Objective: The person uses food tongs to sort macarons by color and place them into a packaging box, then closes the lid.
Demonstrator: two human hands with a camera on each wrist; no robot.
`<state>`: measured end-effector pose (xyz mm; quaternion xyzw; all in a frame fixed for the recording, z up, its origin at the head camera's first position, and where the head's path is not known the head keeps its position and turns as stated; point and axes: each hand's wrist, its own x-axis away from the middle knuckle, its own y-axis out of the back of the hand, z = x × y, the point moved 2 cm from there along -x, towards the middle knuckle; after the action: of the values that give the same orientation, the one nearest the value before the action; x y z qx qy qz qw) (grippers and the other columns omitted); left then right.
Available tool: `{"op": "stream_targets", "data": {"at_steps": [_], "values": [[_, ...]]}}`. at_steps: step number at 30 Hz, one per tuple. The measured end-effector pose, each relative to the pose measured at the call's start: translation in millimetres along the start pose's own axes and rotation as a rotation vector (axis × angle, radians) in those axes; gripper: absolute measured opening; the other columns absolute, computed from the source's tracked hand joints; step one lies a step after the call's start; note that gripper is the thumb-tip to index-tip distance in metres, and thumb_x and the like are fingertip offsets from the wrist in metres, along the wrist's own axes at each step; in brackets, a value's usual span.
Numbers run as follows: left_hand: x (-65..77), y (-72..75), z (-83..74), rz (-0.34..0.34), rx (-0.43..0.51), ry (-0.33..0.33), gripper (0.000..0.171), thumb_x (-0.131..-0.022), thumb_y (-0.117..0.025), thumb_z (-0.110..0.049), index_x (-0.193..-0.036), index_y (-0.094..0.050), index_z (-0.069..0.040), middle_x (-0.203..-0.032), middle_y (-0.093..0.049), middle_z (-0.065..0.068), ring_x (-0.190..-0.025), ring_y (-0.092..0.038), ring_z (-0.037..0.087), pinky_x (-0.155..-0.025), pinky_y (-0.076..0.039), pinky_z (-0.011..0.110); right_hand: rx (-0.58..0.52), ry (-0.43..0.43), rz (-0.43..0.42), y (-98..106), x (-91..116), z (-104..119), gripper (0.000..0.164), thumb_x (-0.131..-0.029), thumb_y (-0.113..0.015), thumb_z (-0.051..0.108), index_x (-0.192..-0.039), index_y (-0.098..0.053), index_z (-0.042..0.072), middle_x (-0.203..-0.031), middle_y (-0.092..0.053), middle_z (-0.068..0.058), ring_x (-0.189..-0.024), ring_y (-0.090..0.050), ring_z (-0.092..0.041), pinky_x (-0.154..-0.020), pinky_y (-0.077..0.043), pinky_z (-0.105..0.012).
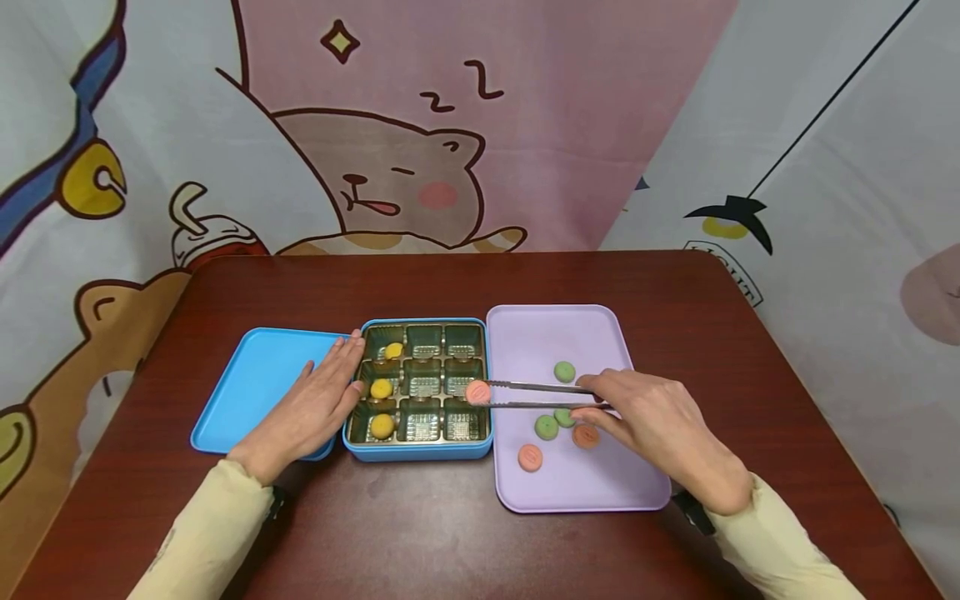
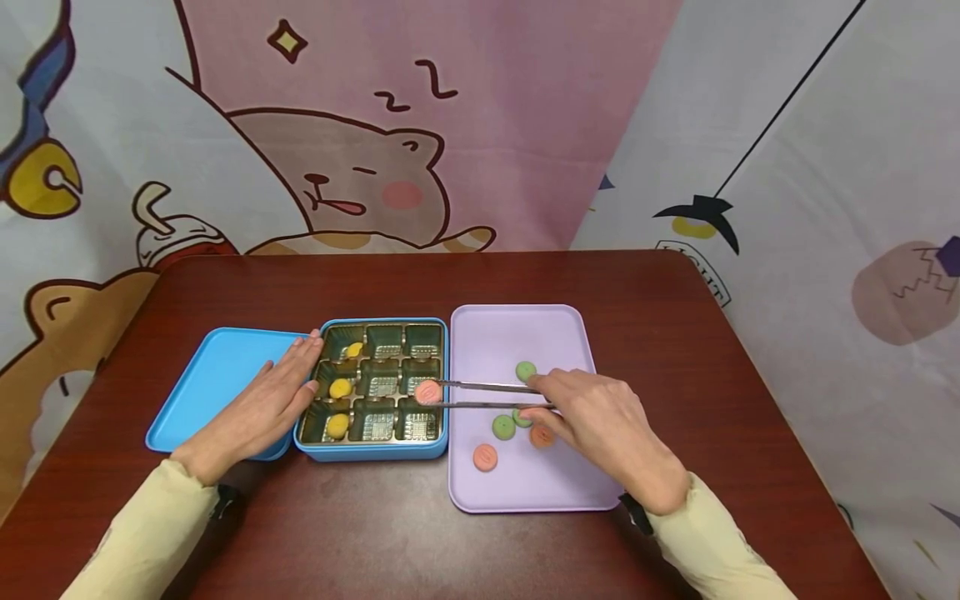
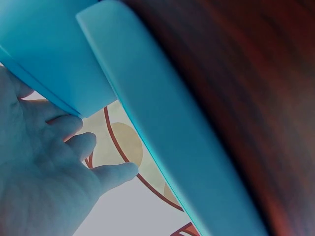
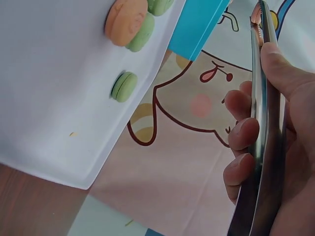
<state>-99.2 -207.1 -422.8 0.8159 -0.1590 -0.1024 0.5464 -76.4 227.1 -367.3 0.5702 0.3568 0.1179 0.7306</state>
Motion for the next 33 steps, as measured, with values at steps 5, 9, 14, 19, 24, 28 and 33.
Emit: {"op": "stream_targets", "data": {"at_steps": [5,9,14,19,24,28,33], "values": [[0.3,0.0,-0.2,-0.003,-0.003,0.002,0.064,-0.114,-0.038,-0.035,-0.166,-0.015,-0.006,-0.173,-0.010,0.011,-0.158,-0.011,0.036,-0.117,-0.017,0.072,0.004,0.023,-0.007,-1,-4,5,0.048,-0.097,-0.059,0.061,-0.111,-0.074,0.018,-0.083,-0.067,0.012,-0.065,-0.055,-0.002,-0.051,-0.048,-0.027],[0.2,0.3,-0.5,-0.001,-0.004,0.005,0.064,-0.114,-0.037,-0.035,-0.166,-0.014,-0.005,-0.173,-0.010,0.011,-0.158,-0.011,0.036,-0.117,-0.016,0.072,-0.005,0.042,-0.015,-3,-9,9,0.056,-0.099,-0.049,0.066,-0.110,-0.075,0.018,-0.079,-0.065,0.011,-0.063,-0.055,-0.003,-0.049,-0.045,-0.025],[-0.1,0.5,-0.5,0.004,-0.005,0.010,0.064,-0.114,-0.037,-0.034,-0.166,-0.014,-0.006,-0.173,-0.010,0.011,-0.158,-0.011,0.036,-0.118,-0.016,0.071,-0.020,0.048,0.004,-5,-15,15,0.051,-0.098,-0.051,0.066,-0.107,-0.073,0.021,-0.071,-0.055,0.019,-0.061,-0.052,0.000,-0.048,-0.043,-0.023],[-0.1,0.7,-0.6,0.005,-0.003,0.007,0.064,-0.113,-0.039,-0.033,-0.166,-0.014,-0.005,-0.173,-0.011,0.012,-0.158,-0.011,0.036,-0.118,-0.016,0.071,-0.045,0.039,0.049,-6,-20,19,0.045,-0.097,-0.055,0.065,-0.107,-0.071,0.023,-0.064,-0.044,0.027,-0.060,-0.046,0.006,-0.048,-0.041,-0.021],[0.6,0.8,-0.6,0.007,-0.004,0.004,0.064,-0.113,-0.038,-0.033,-0.166,-0.013,-0.006,-0.174,-0.009,0.009,-0.158,-0.011,0.036,-0.118,-0.016,0.072,-0.050,0.041,0.072,-7,-24,22,0.039,-0.095,-0.061,0.062,-0.106,-0.069,0.025,-0.065,-0.042,0.026,-0.060,-0.045,0.006,-0.047,-0.038,-0.021],[0.6,0.8,-0.7,0.006,-0.004,0.003,0.064,-0.114,-0.038,-0.033,-0.166,-0.013,-0.006,-0.174,-0.007,0.007,-0.159,-0.010,0.035,-0.118,-0.016,0.071,-0.050,0.055,0.092,-8,-29,25,0.034,-0.095,-0.064,0.059,-0.106,-0.069,0.027,-0.067,-0.040,0.024,-0.060,-0.043,0.006,-0.048,-0.037,-0.020],[-0.1,1.4,-1.3,0.007,-0.007,0.004,0.064,-0.113,-0.038,-0.033,-0.166,-0.013,-0.005,-0.174,-0.008,0.009,-0.158,-0.011,0.035,-0.117,-0.016,0.072,-0.040,0.093,0.099,-10,-36,29,0.029,-0.093,-0.074,0.048,-0.108,-0.071,0.024,-0.071,-0.042,0.019,-0.060,-0.041,0.002,-0.051,-0.037,-0.021]]}}
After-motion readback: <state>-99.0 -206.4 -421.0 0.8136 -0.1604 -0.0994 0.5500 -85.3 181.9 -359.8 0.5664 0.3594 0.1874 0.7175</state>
